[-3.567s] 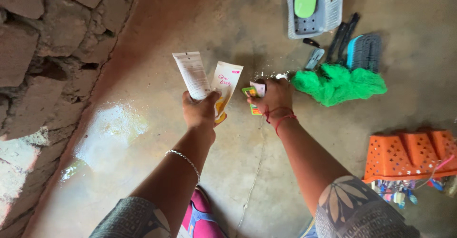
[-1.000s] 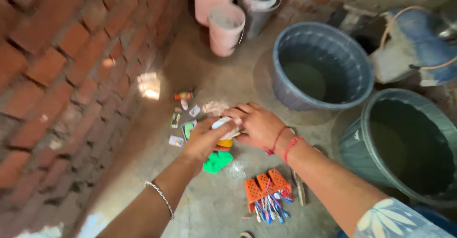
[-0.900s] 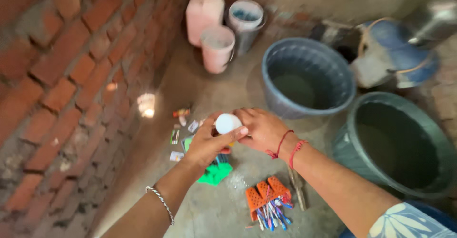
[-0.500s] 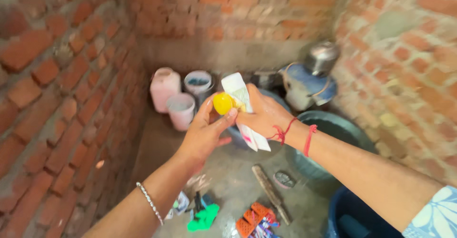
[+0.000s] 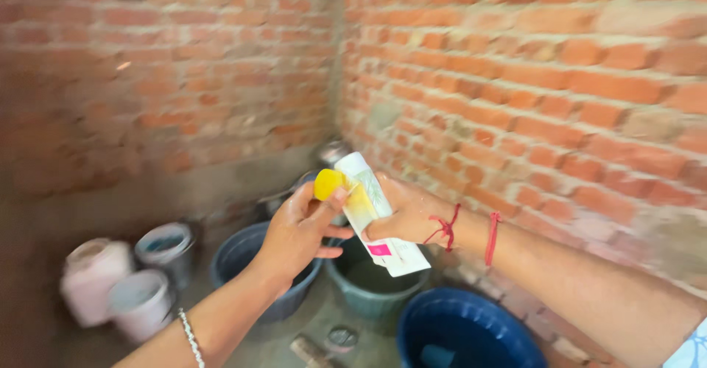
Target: The person washes a small wooden bowl in a blue bucket, then places it on a wall shelf. They pick up and arrange several toiletries including tubes, a small bottle, and a brush on the shelf. Finally, they place a green scrubber and an orange basket of toothbrushes on the shelf and wash their hands.
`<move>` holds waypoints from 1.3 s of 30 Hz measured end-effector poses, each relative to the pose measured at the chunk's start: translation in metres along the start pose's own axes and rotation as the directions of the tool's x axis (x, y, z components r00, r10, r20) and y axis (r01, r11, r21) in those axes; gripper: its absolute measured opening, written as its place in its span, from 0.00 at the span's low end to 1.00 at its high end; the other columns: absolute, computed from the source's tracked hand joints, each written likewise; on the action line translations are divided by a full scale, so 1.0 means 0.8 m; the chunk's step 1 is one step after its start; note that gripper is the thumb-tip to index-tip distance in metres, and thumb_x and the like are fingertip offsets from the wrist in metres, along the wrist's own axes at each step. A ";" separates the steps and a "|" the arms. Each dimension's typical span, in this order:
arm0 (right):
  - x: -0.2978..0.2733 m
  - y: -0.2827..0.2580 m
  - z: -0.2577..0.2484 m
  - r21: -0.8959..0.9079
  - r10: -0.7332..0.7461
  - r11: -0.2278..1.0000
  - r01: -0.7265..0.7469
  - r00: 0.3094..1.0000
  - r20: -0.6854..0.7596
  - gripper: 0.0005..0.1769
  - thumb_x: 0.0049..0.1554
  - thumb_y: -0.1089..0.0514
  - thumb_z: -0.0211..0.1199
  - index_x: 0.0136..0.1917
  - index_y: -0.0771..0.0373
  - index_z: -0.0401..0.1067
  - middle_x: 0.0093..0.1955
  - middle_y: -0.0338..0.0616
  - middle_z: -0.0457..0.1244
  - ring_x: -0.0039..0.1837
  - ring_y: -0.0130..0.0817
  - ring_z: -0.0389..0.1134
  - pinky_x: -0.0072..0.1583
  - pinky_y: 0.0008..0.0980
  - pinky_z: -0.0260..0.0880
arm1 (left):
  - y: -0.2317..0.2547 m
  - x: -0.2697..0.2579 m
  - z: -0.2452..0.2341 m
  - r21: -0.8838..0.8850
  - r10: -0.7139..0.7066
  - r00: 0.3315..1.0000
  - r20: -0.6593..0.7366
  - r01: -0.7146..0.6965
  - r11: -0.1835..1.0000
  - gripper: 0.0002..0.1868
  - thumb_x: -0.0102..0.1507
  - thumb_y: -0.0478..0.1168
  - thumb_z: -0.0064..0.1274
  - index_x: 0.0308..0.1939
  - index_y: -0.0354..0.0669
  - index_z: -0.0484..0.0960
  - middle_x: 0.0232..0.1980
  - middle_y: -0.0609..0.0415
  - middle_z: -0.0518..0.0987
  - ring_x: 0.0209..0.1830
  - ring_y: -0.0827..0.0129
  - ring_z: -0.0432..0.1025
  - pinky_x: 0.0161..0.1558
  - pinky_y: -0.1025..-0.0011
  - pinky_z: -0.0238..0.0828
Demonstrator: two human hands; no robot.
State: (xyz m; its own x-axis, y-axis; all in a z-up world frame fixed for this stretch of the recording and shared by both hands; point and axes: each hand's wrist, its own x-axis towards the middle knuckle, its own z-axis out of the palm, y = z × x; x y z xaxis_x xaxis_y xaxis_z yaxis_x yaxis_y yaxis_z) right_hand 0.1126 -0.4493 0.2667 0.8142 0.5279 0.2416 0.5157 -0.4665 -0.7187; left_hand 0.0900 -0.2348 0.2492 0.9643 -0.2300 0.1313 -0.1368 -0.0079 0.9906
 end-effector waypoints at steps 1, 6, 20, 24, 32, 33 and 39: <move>-0.013 0.002 -0.021 -0.054 0.021 0.998 -0.022 1.000 -0.015 0.37 0.45 0.59 0.67 0.68 0.62 0.63 0.52 0.45 0.69 0.53 0.30 0.71 0.54 0.32 0.75 | 0.007 0.012 0.011 -0.007 -0.007 0.999 0.033 0.007 1.000 0.29 0.63 0.62 0.47 0.57 0.45 0.78 0.48 0.54 0.84 0.42 0.68 0.82 0.40 0.64 0.81; -0.092 0.014 -0.119 -0.403 0.058 0.903 -0.152 0.970 -0.236 0.38 0.46 0.54 0.72 0.67 0.64 0.63 0.53 0.48 0.69 0.54 0.33 0.72 0.56 0.33 0.73 | 0.043 0.073 0.097 -0.108 0.150 0.969 0.195 -0.131 0.985 0.36 0.66 0.64 0.47 0.55 0.30 0.79 0.43 0.49 0.83 0.38 0.66 0.79 0.39 0.66 0.82; -0.290 -0.064 -0.352 -0.604 -0.027 0.682 -0.411 0.812 -0.583 0.46 0.49 0.51 0.68 0.75 0.59 0.51 0.58 0.47 0.67 0.57 0.34 0.71 0.55 0.35 0.73 | 0.177 0.100 0.432 -0.391 0.332 0.765 0.552 -0.114 0.913 0.34 0.62 0.48 0.56 0.69 0.52 0.60 0.50 0.50 0.81 0.36 0.65 0.81 0.30 0.63 0.82; -0.323 -0.062 -0.418 -0.280 0.089 0.910 -0.305 0.804 -0.587 0.53 0.51 0.55 0.67 0.81 0.54 0.40 0.68 0.42 0.61 0.64 0.33 0.67 0.58 0.37 0.72 | 0.215 0.115 0.485 -0.449 0.384 0.736 0.558 -0.122 0.885 0.39 0.61 0.48 0.58 0.71 0.64 0.53 0.48 0.50 0.79 0.36 0.62 0.81 0.33 0.60 0.83; -0.340 -0.087 -0.519 -0.504 -0.102 0.836 -0.215 0.844 -0.527 0.39 0.60 0.53 0.66 0.78 0.60 0.51 0.70 0.44 0.59 0.71 0.26 0.60 0.68 0.33 0.64 | 0.270 0.209 0.579 -0.495 0.812 0.481 0.331 -0.644 0.583 0.31 0.59 0.38 0.61 0.64 0.50 0.67 0.50 0.50 0.82 0.45 0.61 0.79 0.41 0.64 0.79; -0.341 -0.099 -0.525 -0.450 -0.057 0.859 -0.245 0.827 -0.560 0.41 0.58 0.53 0.67 0.77 0.58 0.49 0.69 0.44 0.60 0.68 0.26 0.63 0.66 0.32 0.67 | 0.281 0.219 0.587 -0.423 0.798 0.504 0.331 -0.677 0.603 0.31 0.57 0.39 0.61 0.63 0.50 0.67 0.48 0.51 0.82 0.42 0.58 0.79 0.39 0.63 0.79; -0.338 -0.170 -0.577 -0.592 -0.060 0.250 -0.766 0.599 -0.799 0.44 0.58 0.57 0.68 0.78 0.43 0.46 0.53 0.52 0.66 0.53 0.41 0.71 0.55 0.38 0.72 | 0.385 0.249 0.659 -0.227 0.993 0.033 -0.116 -0.974 0.006 0.27 0.54 0.32 0.62 0.56 0.44 0.70 0.52 0.39 0.81 0.55 0.41 0.75 0.54 0.54 0.72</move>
State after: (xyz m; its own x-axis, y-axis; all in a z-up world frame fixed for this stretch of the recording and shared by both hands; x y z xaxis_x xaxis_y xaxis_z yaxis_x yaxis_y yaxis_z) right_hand -0.0548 -0.8562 0.6002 0.6697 -0.2231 0.7084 -0.3364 -0.9415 0.0214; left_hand 0.1204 -0.7963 0.5596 -0.0775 0.0975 0.9922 -0.8885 0.4447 -0.1131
